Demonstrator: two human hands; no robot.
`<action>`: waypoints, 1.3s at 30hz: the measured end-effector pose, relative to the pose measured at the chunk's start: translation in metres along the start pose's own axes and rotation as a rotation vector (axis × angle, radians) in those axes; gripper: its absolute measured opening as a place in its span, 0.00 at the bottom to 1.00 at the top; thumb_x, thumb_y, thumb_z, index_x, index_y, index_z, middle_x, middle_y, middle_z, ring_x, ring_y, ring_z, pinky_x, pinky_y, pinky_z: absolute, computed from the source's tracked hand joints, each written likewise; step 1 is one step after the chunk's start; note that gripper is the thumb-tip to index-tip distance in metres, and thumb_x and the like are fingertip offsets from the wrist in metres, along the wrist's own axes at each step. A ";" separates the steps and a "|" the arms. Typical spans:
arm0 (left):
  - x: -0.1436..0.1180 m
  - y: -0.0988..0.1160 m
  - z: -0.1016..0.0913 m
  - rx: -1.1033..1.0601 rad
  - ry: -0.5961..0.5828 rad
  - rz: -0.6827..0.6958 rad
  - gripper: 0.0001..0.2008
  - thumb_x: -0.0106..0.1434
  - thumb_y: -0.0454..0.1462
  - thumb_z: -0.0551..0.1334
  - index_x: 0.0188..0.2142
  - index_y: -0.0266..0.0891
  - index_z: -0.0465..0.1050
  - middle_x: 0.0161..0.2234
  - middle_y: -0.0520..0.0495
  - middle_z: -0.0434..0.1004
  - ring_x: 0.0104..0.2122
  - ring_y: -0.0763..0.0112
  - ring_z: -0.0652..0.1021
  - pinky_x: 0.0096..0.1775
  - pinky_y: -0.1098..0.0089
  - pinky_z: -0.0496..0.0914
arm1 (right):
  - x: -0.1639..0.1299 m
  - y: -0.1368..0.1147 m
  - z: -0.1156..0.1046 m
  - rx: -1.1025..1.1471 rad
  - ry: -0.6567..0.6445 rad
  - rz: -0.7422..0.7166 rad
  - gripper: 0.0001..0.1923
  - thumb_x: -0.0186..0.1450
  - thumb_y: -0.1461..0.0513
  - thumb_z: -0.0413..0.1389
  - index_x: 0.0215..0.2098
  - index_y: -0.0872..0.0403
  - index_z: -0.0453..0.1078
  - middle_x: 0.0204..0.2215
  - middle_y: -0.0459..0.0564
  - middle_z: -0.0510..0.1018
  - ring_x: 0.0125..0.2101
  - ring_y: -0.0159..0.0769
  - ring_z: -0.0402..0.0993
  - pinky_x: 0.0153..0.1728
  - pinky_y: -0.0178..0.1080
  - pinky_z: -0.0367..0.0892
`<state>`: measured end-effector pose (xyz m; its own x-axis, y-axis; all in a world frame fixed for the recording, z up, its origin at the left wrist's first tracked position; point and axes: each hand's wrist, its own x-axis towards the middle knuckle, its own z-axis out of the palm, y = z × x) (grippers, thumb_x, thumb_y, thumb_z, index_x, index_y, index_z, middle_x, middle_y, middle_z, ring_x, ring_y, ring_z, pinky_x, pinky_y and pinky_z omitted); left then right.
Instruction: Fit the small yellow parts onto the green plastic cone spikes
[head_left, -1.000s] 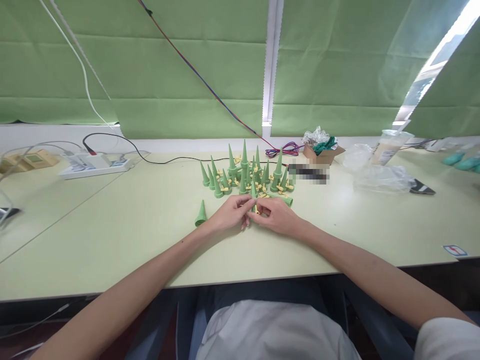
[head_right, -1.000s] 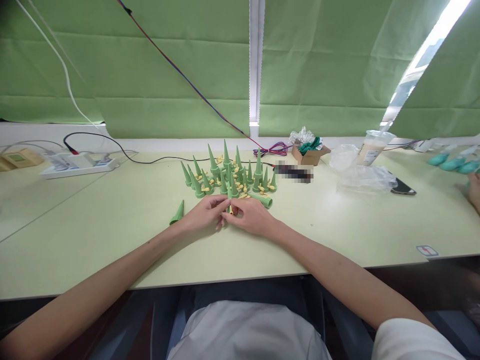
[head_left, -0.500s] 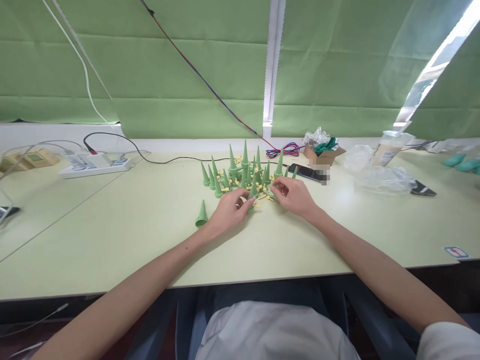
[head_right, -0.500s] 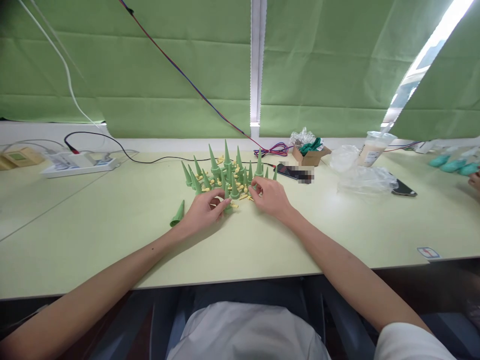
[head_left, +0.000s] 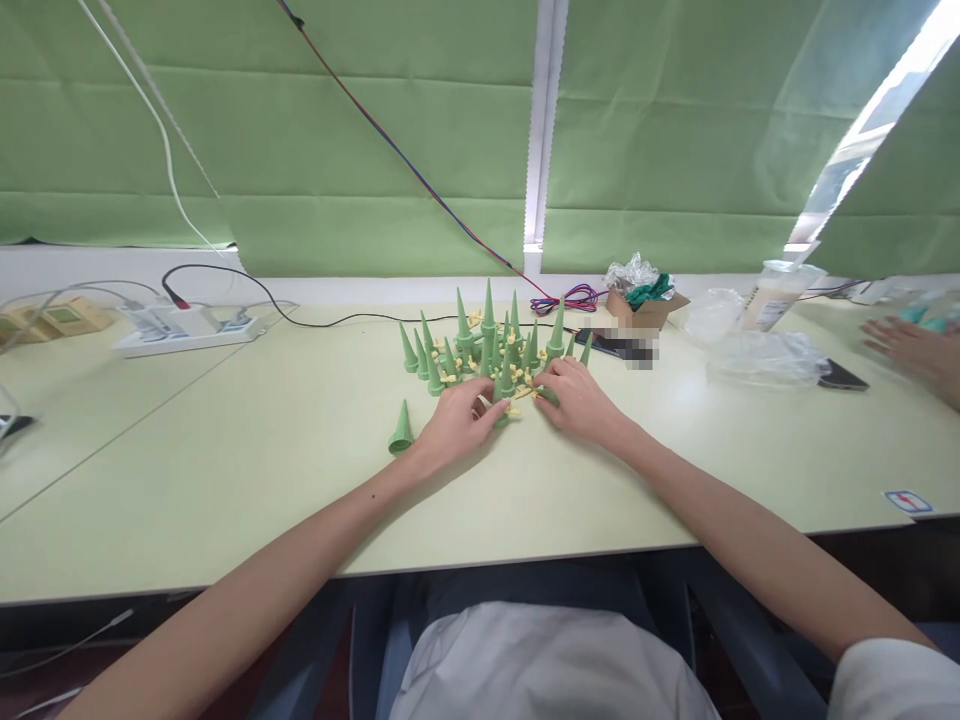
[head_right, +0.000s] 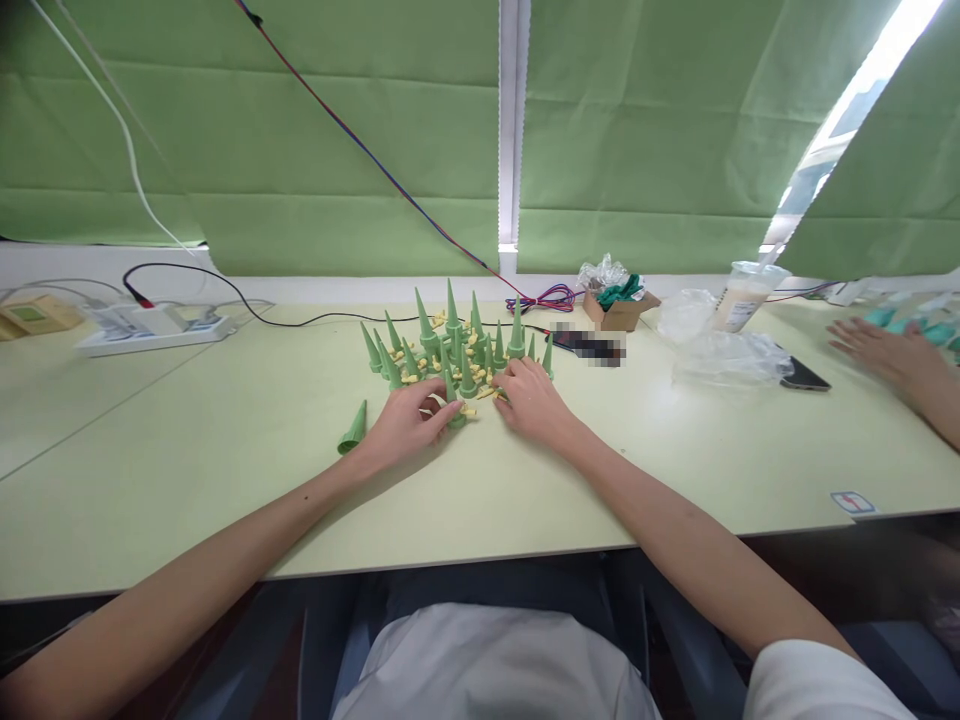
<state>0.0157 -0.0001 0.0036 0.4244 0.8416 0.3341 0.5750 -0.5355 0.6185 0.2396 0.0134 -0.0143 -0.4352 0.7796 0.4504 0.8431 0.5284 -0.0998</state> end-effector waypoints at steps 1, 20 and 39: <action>0.000 0.000 0.000 0.002 0.004 -0.002 0.16 0.67 0.48 0.56 0.30 0.39 0.64 0.31 0.48 0.74 0.25 0.71 0.75 0.27 0.71 0.68 | 0.000 0.000 0.001 -0.013 0.000 0.000 0.10 0.66 0.63 0.55 0.43 0.57 0.76 0.37 0.57 0.73 0.41 0.46 0.66 0.47 0.45 0.59; -0.013 0.006 0.005 0.069 0.033 0.405 0.10 0.68 0.39 0.57 0.32 0.39 0.72 0.26 0.50 0.70 0.24 0.74 0.69 0.29 0.72 0.62 | 0.000 -0.005 0.003 -0.084 -0.040 -0.029 0.09 0.69 0.64 0.50 0.37 0.57 0.73 0.37 0.57 0.73 0.40 0.46 0.65 0.43 0.45 0.58; -0.008 -0.002 0.007 0.106 0.164 0.355 0.06 0.62 0.38 0.63 0.30 0.38 0.71 0.23 0.53 0.71 0.22 0.76 0.68 0.27 0.73 0.61 | -0.007 -0.051 -0.012 0.668 0.260 -0.038 0.02 0.66 0.62 0.53 0.36 0.53 0.65 0.28 0.46 0.74 0.27 0.31 0.70 0.30 0.34 0.66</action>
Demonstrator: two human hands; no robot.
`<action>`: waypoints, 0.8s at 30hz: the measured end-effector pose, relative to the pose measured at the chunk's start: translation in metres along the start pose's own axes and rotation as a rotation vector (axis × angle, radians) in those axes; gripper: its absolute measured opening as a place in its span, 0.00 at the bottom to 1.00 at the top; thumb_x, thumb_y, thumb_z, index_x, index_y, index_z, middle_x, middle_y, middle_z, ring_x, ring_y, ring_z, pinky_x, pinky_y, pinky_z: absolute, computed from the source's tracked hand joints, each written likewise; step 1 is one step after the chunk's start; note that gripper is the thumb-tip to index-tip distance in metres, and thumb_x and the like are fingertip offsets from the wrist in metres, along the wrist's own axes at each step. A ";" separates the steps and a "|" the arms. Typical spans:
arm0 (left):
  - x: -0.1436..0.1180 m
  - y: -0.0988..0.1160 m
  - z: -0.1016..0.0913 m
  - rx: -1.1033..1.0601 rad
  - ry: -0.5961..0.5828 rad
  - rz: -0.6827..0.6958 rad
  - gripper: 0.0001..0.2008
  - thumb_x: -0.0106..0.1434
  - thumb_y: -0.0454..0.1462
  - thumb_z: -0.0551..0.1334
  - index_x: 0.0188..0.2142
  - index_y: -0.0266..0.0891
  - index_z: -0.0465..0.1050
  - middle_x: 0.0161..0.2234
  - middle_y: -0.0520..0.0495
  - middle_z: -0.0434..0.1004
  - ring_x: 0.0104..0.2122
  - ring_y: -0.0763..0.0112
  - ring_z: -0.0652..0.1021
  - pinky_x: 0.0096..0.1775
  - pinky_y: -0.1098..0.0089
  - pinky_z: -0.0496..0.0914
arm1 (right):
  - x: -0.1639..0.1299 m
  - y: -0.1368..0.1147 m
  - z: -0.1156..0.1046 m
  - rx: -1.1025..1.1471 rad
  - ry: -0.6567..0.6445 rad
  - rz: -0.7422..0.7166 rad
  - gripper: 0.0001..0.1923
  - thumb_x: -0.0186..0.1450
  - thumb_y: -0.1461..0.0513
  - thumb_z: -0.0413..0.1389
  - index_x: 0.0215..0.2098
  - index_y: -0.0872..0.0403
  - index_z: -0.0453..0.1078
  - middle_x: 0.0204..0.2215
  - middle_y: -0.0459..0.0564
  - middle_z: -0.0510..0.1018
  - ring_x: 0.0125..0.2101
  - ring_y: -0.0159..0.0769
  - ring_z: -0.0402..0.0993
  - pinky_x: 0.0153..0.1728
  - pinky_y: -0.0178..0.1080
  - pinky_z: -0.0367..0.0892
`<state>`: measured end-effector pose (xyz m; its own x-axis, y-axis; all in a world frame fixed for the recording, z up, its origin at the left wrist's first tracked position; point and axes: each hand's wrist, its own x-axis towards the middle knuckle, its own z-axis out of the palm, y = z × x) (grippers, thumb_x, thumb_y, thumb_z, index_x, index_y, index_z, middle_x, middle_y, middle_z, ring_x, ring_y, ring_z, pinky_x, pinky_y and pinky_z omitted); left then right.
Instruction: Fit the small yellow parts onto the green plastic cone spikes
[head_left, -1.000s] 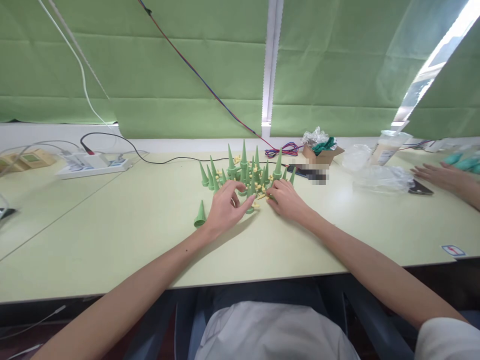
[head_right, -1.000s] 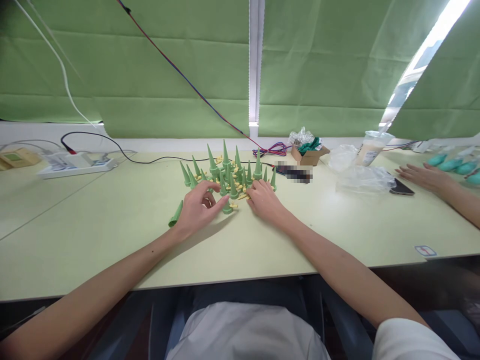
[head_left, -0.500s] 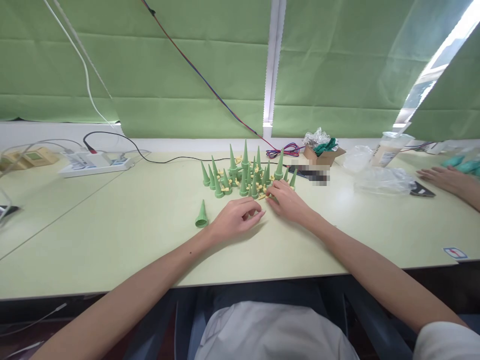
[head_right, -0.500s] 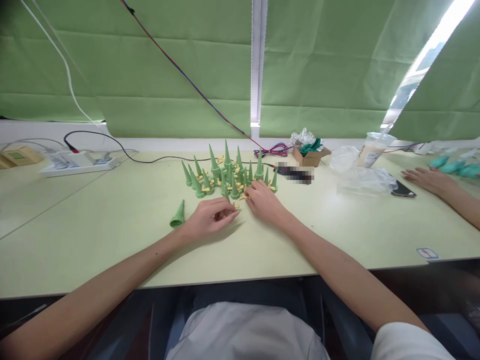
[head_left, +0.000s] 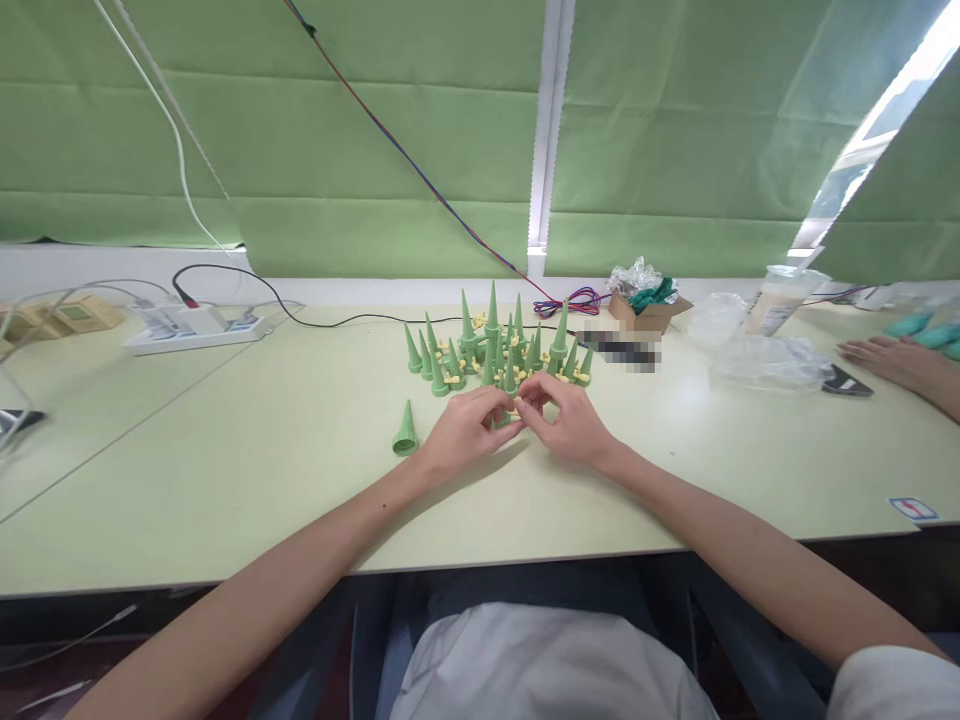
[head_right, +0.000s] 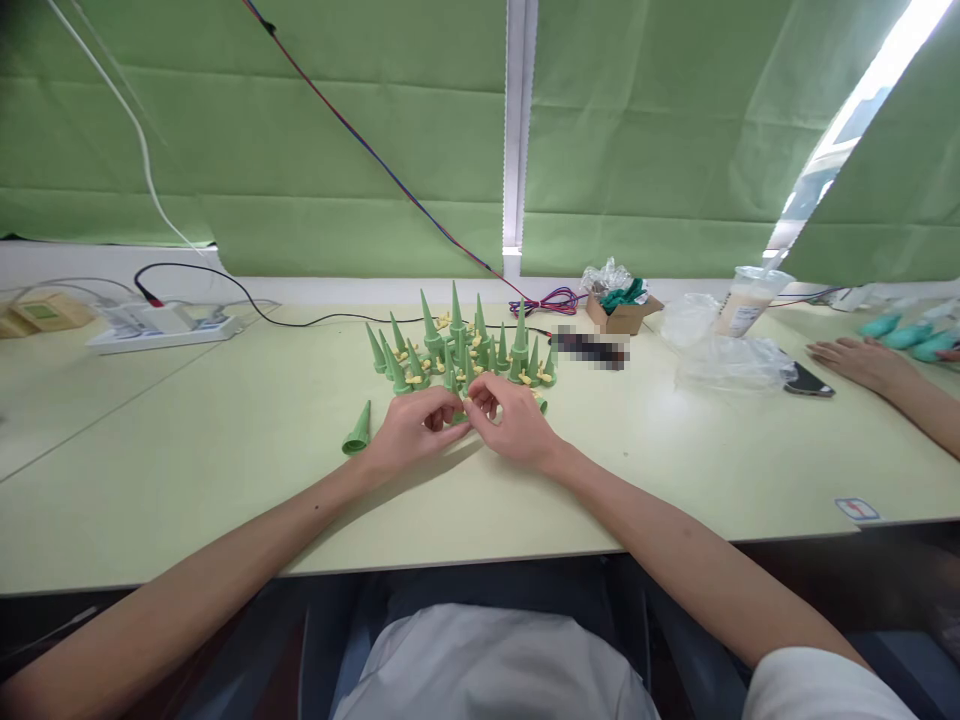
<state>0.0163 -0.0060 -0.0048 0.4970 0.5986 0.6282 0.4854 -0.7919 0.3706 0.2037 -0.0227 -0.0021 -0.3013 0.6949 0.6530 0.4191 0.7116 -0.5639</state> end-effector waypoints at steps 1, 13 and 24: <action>0.000 0.000 0.000 -0.002 0.007 0.005 0.06 0.62 0.37 0.63 0.30 0.38 0.71 0.23 0.53 0.71 0.22 0.76 0.68 0.27 0.74 0.62 | 0.000 0.000 0.000 0.002 0.003 -0.004 0.02 0.66 0.62 0.53 0.36 0.53 0.65 0.28 0.46 0.74 0.27 0.31 0.70 0.30 0.35 0.66; 0.000 0.004 -0.003 -0.006 -0.024 0.054 0.08 0.69 0.37 0.56 0.36 0.38 0.72 0.28 0.51 0.71 0.24 0.76 0.69 0.28 0.72 0.63 | 0.001 0.002 -0.001 0.102 0.079 0.066 0.06 0.66 0.61 0.55 0.42 0.53 0.68 0.30 0.48 0.78 0.30 0.34 0.76 0.34 0.37 0.71; 0.006 0.008 -0.006 -0.121 0.034 -0.050 0.12 0.70 0.39 0.54 0.35 0.38 0.73 0.26 0.50 0.72 0.25 0.74 0.68 0.27 0.73 0.62 | 0.001 0.002 -0.002 0.146 0.082 0.086 0.08 0.68 0.57 0.55 0.39 0.53 0.72 0.34 0.50 0.78 0.33 0.35 0.75 0.37 0.38 0.73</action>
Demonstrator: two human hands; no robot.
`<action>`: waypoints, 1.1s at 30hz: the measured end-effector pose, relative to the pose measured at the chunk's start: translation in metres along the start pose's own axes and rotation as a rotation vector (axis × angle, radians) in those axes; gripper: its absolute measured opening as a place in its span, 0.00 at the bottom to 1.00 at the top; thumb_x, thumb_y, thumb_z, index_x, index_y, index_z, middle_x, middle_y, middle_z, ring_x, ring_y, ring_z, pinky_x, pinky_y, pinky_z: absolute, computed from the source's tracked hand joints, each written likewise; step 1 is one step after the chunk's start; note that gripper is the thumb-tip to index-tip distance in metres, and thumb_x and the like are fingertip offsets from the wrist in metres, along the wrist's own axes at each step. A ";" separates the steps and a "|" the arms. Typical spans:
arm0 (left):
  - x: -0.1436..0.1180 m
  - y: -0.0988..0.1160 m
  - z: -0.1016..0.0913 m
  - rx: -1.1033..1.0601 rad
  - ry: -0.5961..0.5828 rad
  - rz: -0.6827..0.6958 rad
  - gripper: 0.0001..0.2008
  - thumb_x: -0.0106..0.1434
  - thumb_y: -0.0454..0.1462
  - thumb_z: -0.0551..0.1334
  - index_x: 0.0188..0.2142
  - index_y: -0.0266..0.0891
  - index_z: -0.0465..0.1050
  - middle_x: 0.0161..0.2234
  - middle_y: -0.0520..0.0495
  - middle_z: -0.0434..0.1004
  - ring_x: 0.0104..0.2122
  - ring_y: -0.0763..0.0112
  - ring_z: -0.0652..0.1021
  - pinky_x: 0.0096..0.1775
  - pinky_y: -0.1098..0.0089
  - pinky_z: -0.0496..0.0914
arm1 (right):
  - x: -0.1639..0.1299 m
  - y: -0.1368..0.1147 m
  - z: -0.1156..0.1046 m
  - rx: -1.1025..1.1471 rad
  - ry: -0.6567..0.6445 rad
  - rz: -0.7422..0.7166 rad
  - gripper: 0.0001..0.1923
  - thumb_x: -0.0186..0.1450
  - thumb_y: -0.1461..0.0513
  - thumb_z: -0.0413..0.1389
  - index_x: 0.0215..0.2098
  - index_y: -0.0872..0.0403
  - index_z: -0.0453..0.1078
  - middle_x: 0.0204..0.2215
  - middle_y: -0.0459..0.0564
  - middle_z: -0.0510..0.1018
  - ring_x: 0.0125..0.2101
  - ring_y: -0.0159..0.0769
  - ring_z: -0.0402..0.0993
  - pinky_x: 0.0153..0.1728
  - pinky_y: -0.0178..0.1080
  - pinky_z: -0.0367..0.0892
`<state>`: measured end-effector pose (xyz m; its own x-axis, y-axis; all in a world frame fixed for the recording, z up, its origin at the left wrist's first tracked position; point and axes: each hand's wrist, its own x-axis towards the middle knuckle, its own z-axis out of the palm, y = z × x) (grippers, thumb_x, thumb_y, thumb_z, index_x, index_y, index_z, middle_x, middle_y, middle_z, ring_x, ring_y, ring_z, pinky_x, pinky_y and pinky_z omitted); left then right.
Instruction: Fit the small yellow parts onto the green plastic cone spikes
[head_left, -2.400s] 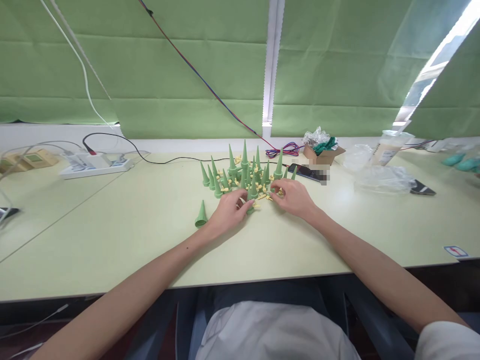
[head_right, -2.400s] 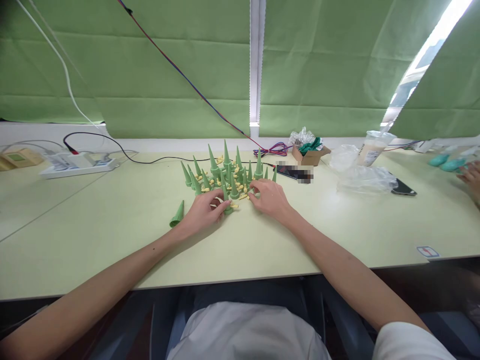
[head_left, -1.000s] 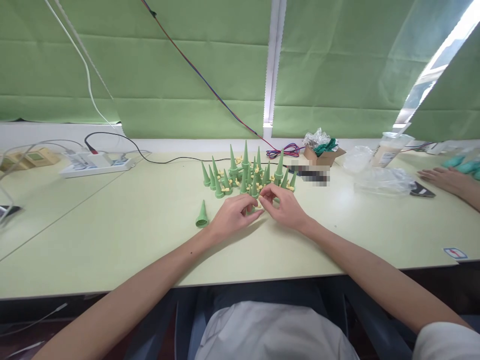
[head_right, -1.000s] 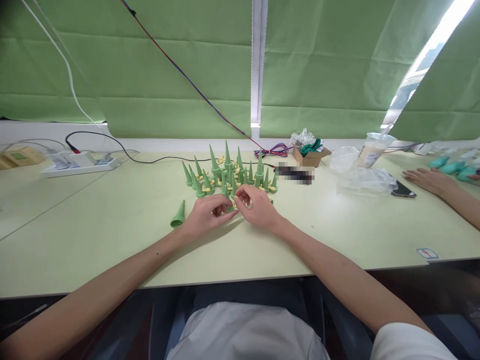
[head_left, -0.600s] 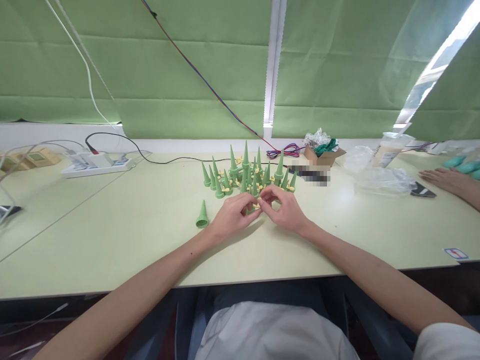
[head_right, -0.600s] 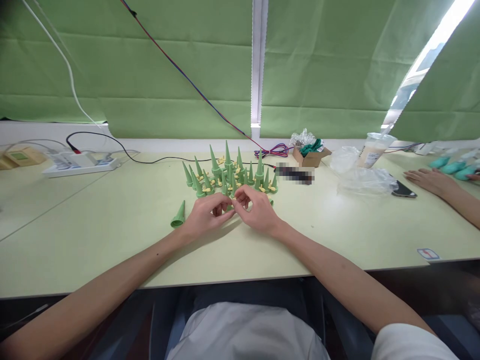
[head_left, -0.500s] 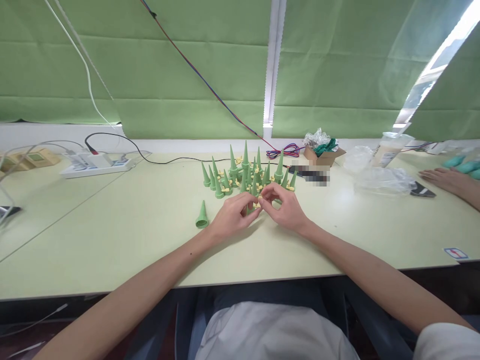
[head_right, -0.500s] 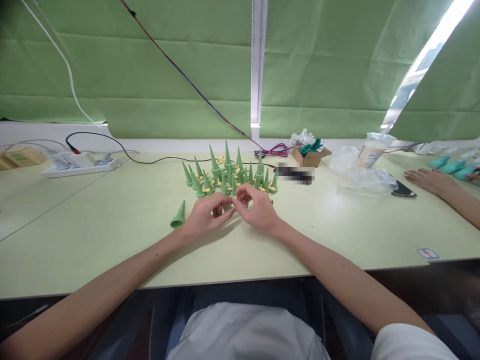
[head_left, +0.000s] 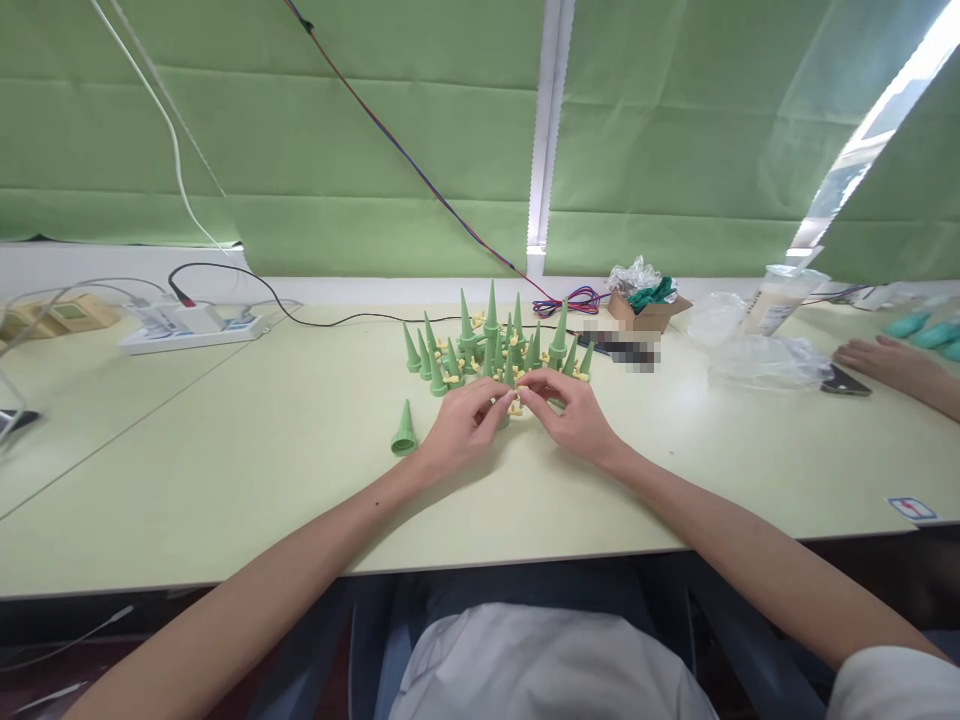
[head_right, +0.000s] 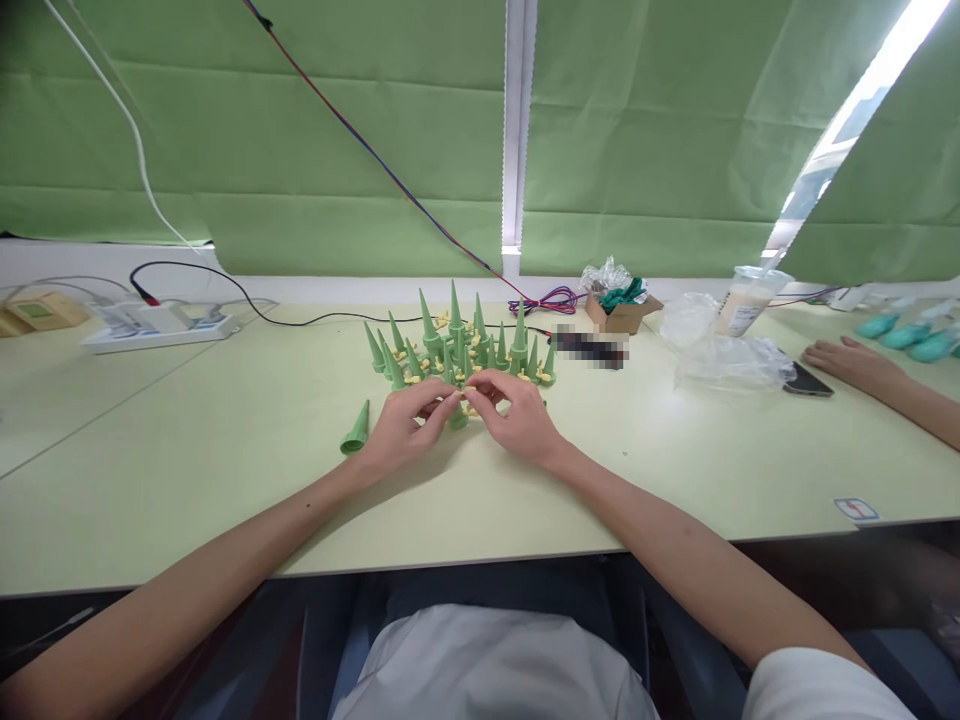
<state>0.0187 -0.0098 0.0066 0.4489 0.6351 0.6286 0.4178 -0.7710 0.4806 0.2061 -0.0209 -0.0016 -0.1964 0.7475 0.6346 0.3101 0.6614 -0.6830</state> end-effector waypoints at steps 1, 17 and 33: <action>0.000 0.001 0.000 -0.020 0.000 -0.029 0.12 0.70 0.40 0.54 0.34 0.38 0.73 0.26 0.50 0.72 0.25 0.74 0.68 0.27 0.73 0.62 | 0.000 0.000 0.000 0.010 0.000 0.001 0.08 0.69 0.57 0.55 0.39 0.53 0.72 0.34 0.50 0.78 0.33 0.35 0.75 0.38 0.38 0.73; 0.003 0.009 -0.004 -0.194 -0.034 -0.281 0.17 0.69 0.45 0.55 0.29 0.38 0.70 0.18 0.54 0.64 0.19 0.76 0.64 0.22 0.73 0.59 | -0.001 0.002 0.002 0.012 -0.005 0.007 0.09 0.68 0.55 0.56 0.38 0.53 0.72 0.33 0.50 0.78 0.32 0.35 0.74 0.37 0.38 0.74; 0.003 0.004 -0.006 -0.097 0.132 -0.292 0.13 0.64 0.44 0.62 0.43 0.40 0.66 0.41 0.48 0.72 0.20 0.81 0.70 0.24 0.73 0.66 | 0.003 0.003 -0.003 -0.112 0.153 0.072 0.12 0.68 0.53 0.54 0.35 0.53 0.70 0.31 0.51 0.78 0.31 0.36 0.75 0.31 0.37 0.72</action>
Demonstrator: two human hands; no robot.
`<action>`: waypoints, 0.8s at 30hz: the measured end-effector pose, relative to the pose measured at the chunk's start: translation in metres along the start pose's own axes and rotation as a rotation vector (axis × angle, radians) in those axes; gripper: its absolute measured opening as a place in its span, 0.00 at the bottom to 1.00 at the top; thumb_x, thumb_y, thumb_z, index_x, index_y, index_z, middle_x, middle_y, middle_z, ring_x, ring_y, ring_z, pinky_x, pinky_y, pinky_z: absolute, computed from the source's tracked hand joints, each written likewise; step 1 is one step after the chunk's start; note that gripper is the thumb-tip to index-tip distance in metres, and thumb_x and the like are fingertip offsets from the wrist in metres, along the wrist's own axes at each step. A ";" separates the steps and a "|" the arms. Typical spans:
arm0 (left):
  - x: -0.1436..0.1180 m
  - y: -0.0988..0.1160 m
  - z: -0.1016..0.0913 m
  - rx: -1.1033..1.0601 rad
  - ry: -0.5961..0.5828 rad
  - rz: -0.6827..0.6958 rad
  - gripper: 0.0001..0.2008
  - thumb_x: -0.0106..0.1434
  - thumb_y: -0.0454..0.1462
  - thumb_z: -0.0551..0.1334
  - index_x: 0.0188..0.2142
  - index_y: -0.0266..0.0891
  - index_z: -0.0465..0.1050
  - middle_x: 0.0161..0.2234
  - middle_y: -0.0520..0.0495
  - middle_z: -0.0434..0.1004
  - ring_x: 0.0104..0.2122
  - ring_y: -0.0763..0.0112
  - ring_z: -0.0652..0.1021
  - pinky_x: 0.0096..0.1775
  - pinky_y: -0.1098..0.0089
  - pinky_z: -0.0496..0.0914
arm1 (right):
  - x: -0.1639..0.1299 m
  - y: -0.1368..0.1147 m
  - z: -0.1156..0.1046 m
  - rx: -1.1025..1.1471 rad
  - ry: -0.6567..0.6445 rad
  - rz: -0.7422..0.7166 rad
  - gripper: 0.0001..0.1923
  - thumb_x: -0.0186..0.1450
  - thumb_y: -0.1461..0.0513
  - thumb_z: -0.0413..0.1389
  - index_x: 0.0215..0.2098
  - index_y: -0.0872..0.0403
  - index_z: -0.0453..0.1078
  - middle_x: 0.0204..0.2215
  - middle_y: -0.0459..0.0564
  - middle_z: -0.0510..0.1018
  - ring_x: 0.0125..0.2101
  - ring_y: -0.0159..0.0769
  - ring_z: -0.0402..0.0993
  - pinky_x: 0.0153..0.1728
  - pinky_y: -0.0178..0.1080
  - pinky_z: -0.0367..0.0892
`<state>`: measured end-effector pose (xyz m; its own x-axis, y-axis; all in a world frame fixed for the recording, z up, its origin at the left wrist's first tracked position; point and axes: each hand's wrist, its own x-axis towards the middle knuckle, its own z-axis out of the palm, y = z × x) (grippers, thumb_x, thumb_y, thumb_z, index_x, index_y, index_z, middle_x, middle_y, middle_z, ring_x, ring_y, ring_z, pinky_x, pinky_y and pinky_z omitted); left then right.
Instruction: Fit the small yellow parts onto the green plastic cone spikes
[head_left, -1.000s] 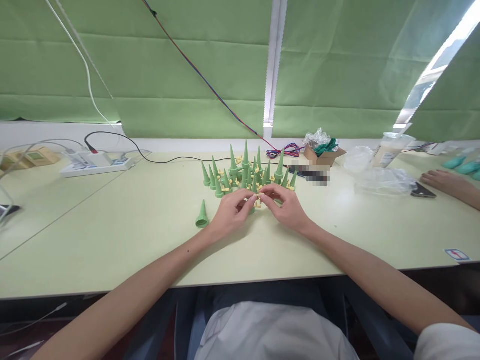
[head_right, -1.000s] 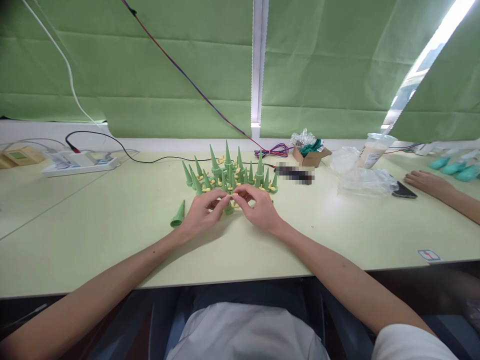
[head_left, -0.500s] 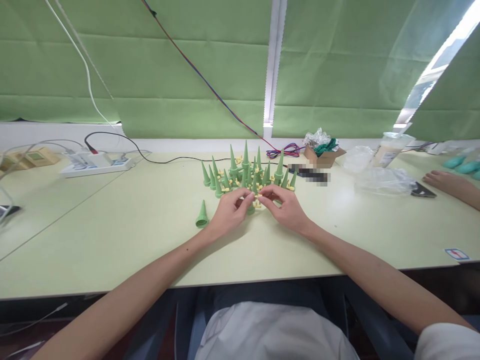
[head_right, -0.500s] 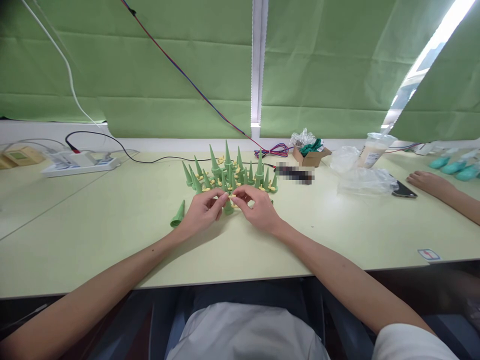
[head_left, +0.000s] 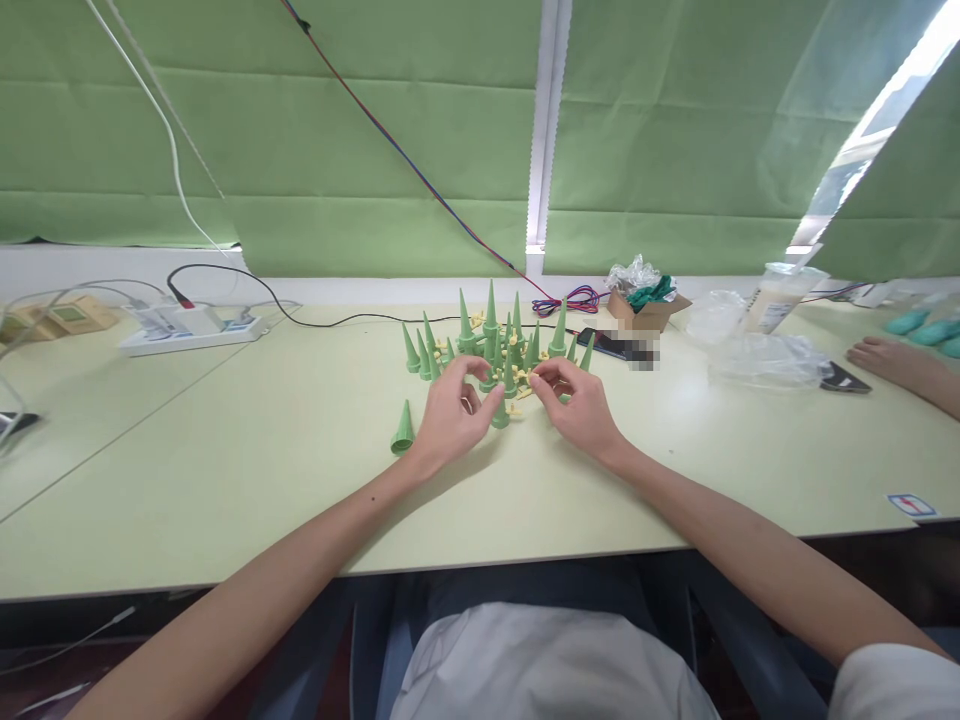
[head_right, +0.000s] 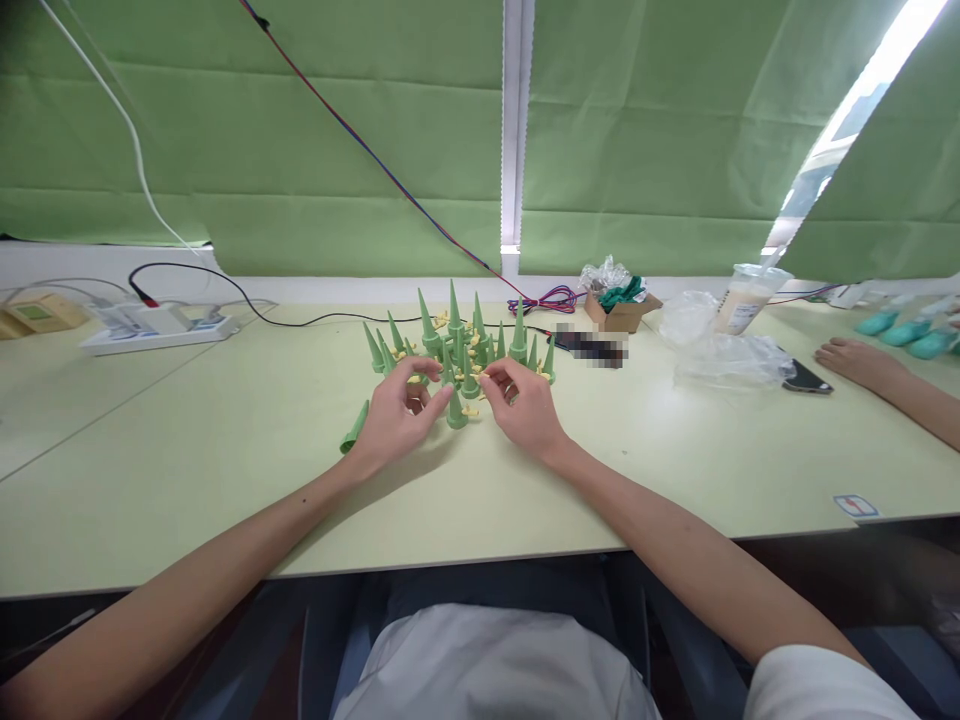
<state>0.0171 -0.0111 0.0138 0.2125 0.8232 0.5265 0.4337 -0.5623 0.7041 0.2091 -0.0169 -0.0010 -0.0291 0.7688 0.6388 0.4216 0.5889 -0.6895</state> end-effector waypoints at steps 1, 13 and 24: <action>0.000 -0.001 0.001 0.022 -0.036 -0.003 0.14 0.63 0.44 0.62 0.45 0.40 0.66 0.43 0.47 0.73 0.20 0.80 0.70 0.24 0.73 0.66 | 0.000 0.000 0.000 -0.008 -0.001 0.001 0.12 0.68 0.53 0.54 0.36 0.53 0.70 0.31 0.51 0.78 0.31 0.35 0.75 0.30 0.37 0.71; 0.000 -0.017 0.007 0.159 -0.306 -0.002 0.12 0.67 0.43 0.57 0.30 0.40 0.67 0.22 0.54 0.67 0.20 0.72 0.68 0.23 0.71 0.61 | 0.001 0.003 0.001 -0.042 -0.052 0.006 0.09 0.67 0.56 0.54 0.37 0.53 0.71 0.32 0.51 0.79 0.31 0.35 0.74 0.27 0.36 0.68; 0.006 -0.010 0.002 -0.024 -0.160 -0.109 0.15 0.65 0.48 0.59 0.32 0.38 0.71 0.26 0.50 0.72 0.19 0.74 0.69 0.21 0.71 0.63 | 0.001 0.004 0.002 -0.062 -0.130 0.019 0.08 0.67 0.58 0.53 0.34 0.54 0.70 0.30 0.50 0.78 0.30 0.35 0.73 0.27 0.35 0.66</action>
<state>0.0155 -0.0001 0.0087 0.3025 0.8804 0.3653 0.4414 -0.4690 0.7650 0.2087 -0.0134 -0.0035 -0.1360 0.8082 0.5730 0.4785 0.5600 -0.6763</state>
